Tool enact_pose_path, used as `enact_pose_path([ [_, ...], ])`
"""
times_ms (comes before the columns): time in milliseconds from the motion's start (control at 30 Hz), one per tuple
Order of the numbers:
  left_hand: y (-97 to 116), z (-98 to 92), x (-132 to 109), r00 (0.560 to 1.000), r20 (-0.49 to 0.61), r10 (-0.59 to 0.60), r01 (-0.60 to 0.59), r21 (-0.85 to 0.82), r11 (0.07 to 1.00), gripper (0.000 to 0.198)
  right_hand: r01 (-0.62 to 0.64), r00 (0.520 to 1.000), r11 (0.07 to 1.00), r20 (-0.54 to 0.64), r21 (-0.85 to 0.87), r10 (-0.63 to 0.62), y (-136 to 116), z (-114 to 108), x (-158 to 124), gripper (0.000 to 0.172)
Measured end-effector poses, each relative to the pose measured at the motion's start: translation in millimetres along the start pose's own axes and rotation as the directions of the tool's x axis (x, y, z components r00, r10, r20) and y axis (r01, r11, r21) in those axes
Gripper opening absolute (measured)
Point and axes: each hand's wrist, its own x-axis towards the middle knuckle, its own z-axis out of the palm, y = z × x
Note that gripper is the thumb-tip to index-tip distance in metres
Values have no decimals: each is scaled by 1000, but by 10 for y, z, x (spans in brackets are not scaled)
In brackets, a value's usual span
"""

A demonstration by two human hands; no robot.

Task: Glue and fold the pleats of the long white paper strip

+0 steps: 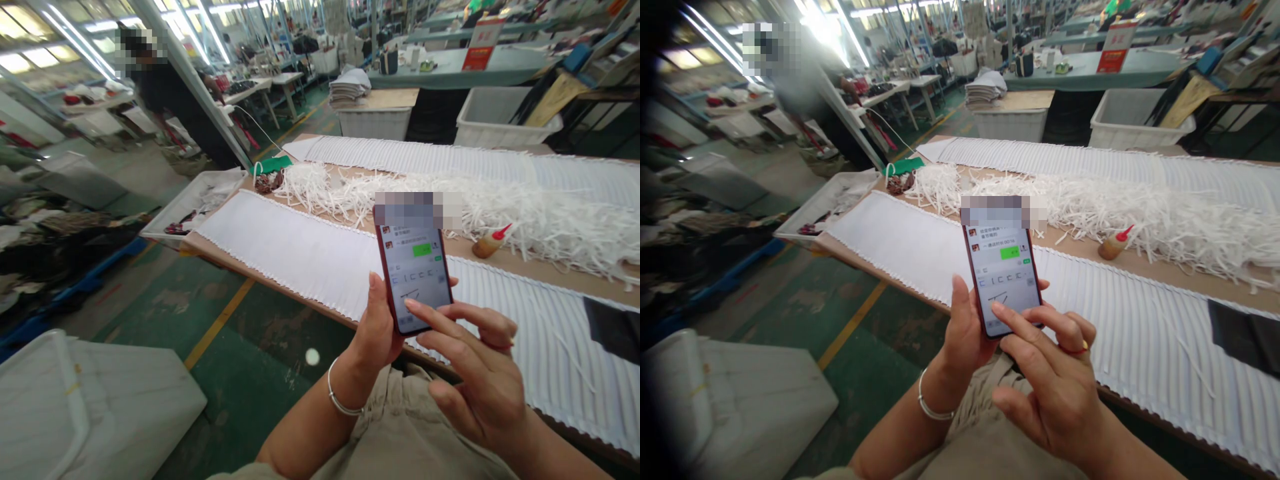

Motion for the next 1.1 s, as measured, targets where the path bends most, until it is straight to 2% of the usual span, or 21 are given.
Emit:
enact_pose_path([
  [200, -12, -42, -4, 1000, 20, -18, 18, 23, 1000, 95, -21, 999, 998, -31, -52, 20, 74, -43, 15, 35],
  [367, -28, -59, -6, 1000, 21, -16, 15, 57, 998, 98, -24, 1000, 999, -12, -48, 23, 90, -50, 39, 35],
  [533, -46, -85, 4, 999, 43, -11, 9, 46, 999, 98, -36, 998, 996, -53, -80, 32, 110, -70, 21, 31],
  [800, 3, -23, -8, 998, 65, 1, -5, 51, 999, 101, -5, 1000, 999, -8, -44, 5, 46, -79, -65, 36],
  [1100, 0, -86, 20, 984, 153, -93, 88, 45, 995, 112, 20, 997, 998, -76, -62, -25, 80, -210, -117, 32],
])
